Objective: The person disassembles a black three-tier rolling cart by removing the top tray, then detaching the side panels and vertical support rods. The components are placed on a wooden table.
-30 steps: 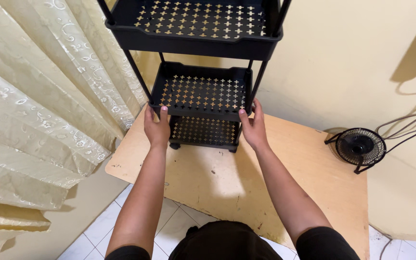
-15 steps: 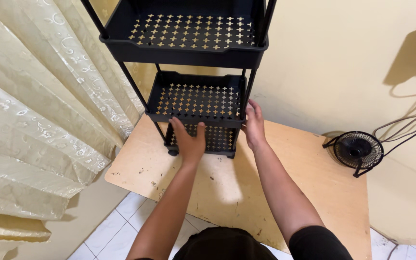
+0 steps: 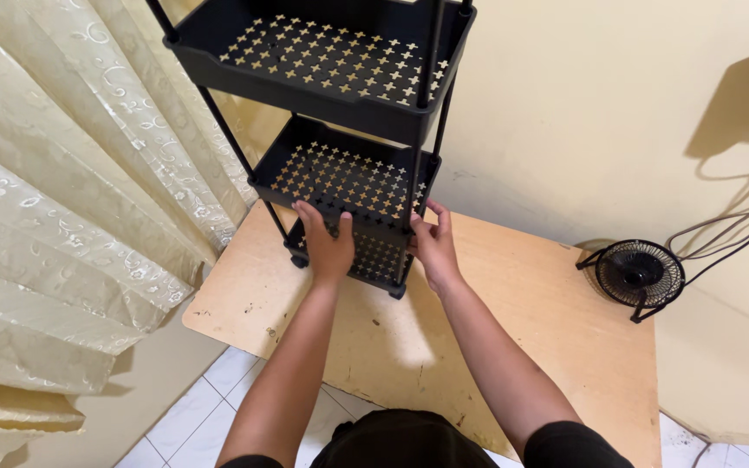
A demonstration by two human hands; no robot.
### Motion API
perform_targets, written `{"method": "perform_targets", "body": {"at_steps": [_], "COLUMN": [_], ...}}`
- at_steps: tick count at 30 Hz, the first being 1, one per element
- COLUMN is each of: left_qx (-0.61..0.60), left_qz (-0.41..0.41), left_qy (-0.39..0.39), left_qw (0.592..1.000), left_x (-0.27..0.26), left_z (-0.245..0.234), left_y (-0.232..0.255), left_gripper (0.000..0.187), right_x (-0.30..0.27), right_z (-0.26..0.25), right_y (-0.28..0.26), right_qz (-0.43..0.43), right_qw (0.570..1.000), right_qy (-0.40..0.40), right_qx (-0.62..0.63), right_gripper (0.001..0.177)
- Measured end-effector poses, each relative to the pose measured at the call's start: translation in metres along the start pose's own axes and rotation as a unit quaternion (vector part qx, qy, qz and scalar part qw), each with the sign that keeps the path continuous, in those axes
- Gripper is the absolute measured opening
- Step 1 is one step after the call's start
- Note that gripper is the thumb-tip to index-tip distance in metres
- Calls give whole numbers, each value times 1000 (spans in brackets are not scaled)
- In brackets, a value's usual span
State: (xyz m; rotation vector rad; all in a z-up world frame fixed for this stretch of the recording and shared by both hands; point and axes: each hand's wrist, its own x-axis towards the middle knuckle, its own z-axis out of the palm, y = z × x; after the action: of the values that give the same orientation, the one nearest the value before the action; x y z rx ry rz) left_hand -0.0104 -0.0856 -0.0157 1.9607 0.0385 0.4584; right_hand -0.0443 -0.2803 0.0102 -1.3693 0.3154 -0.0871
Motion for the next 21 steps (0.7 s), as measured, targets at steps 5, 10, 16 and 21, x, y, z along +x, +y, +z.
{"method": "perform_targets", "body": {"at_steps": [5, 10, 16, 21], "left_qx": [26, -1, -18, -11], "left_qz": [-36, -55, -60, -90], "left_qy": [-11, -25, -44, -64], "left_qw": [999, 998, 997, 994], "left_x": [6, -7, -26, -27], "left_z": [-12, -13, 7, 12], "left_y": [12, 32, 49, 51], "left_gripper": [96, 100, 99, 106], "right_x": [8, 50, 87, 94], "right_z": [-5, -21, -33, -32], "right_y": [0, -20, -42, -35], "right_qz": [-40, -106, -109, -147], "right_qw": [991, 969, 956, 961], "right_qy": [-9, 13, -55, -109], "right_qx": [-124, -221, -268, -207], "right_gripper": [60, 72, 92, 88]}}
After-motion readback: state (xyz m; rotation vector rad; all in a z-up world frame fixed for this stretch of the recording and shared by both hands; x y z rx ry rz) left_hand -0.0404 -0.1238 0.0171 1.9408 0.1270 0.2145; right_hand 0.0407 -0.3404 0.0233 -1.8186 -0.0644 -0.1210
